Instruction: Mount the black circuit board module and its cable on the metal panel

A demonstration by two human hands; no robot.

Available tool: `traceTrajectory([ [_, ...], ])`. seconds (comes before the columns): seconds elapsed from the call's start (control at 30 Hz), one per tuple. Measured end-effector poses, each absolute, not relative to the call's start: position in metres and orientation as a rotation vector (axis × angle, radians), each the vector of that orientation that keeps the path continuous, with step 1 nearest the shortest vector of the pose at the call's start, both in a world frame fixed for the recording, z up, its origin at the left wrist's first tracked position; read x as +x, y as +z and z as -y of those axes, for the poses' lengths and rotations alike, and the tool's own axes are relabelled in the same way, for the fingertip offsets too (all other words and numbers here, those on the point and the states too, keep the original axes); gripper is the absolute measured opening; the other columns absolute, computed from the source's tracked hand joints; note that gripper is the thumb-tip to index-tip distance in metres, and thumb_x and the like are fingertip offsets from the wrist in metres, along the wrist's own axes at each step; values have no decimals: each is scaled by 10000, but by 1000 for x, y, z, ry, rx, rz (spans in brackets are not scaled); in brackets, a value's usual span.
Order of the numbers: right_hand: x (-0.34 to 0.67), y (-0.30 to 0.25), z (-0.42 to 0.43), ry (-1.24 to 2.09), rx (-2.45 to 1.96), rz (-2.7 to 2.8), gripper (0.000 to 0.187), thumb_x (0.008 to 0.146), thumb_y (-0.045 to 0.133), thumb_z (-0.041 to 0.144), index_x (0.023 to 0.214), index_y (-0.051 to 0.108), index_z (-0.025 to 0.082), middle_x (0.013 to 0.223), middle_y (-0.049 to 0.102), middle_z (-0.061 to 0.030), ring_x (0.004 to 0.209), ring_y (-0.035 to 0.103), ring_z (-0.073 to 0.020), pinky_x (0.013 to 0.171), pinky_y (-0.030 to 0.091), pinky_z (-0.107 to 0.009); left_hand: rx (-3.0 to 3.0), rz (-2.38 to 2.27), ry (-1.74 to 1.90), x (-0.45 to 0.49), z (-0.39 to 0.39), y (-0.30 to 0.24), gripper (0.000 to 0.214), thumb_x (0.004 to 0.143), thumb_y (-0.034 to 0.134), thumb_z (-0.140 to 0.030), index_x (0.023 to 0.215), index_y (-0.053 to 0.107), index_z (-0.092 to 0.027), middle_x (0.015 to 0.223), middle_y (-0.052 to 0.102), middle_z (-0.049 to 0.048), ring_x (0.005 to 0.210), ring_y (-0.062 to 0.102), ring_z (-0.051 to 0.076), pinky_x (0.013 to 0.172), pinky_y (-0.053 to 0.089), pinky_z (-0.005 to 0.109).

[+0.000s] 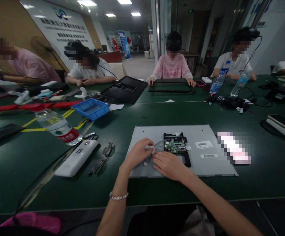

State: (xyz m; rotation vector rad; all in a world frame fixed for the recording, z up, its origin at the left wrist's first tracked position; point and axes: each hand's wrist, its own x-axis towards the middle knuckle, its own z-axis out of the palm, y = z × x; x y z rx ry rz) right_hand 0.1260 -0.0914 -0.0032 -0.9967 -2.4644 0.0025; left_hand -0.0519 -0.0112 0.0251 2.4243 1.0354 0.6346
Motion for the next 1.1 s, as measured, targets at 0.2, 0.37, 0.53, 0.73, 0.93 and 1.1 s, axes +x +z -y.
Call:
traceTrajectory([
  [0.2, 125, -4, 96, 67, -1037, 2515, 254, 895, 482, 277, 1075, 569, 120, 1087, 638, -123, 1082, 555, -214, 960, 411, -349, 2446, -1001, 523, -53, 12, 21, 294, 706, 605, -130, 985, 569, -214, 1007, 583, 26, 982, 547, 196, 895, 423, 341],
  [0.37, 125, -3, 101, 82, -1030, 2518, 268, 885, 495, 273, 1089, 560, 112, 1143, 618, -138, 1149, 516, -212, 983, 392, -341, 2414, -1016, 523, -54, 11, 19, 283, 715, 601, -157, 990, 568, -217, 1001, 589, 25, 961, 549, 193, 878, 424, 335],
  [0.53, 125, -3, 102, 99, -1047, 2511, 237, 884, 491, 253, 1065, 573, 125, 1120, 633, -132, 1125, 537, -209, 956, 410, -345, 2384, -1037, 522, -54, 9, 17, 217, 763, 556, -180, 976, 579, -219, 973, 594, 21, 896, 553, 177, 829, 433, 313],
  [0.73, 124, -2, 99, 107, -1060, 2474, 216, 899, 455, 224, 1055, 577, 136, 1066, 651, -110, 1062, 570, -200, 937, 420, -341, 2355, -1034, 559, -53, 8, 15, 237, 752, 545, -156, 975, 584, -226, 970, 603, 24, 908, 563, 180, 832, 437, 321],
  [0.93, 121, -1, 96, 130, -1042, 2475, 241, 891, 491, 261, 1078, 569, 130, 1115, 634, -123, 1106, 545, -206, 950, 413, -344, 2291, -1093, 577, -54, 9, 13, 291, 730, 557, -152, 1013, 567, -218, 1023, 618, 34, 952, 577, 193, 866, 441, 347],
  [1.1, 122, -4, 100, 174, -1032, 2483, 267, 899, 472, 256, 1113, 560, 124, 1146, 629, -123, 1137, 533, -207, 960, 406, -349, 2253, -1088, 629, -55, 4, 7, 224, 789, 476, -148, 973, 578, -224, 976, 642, 15, 937, 600, 164, 855, 461, 311],
])
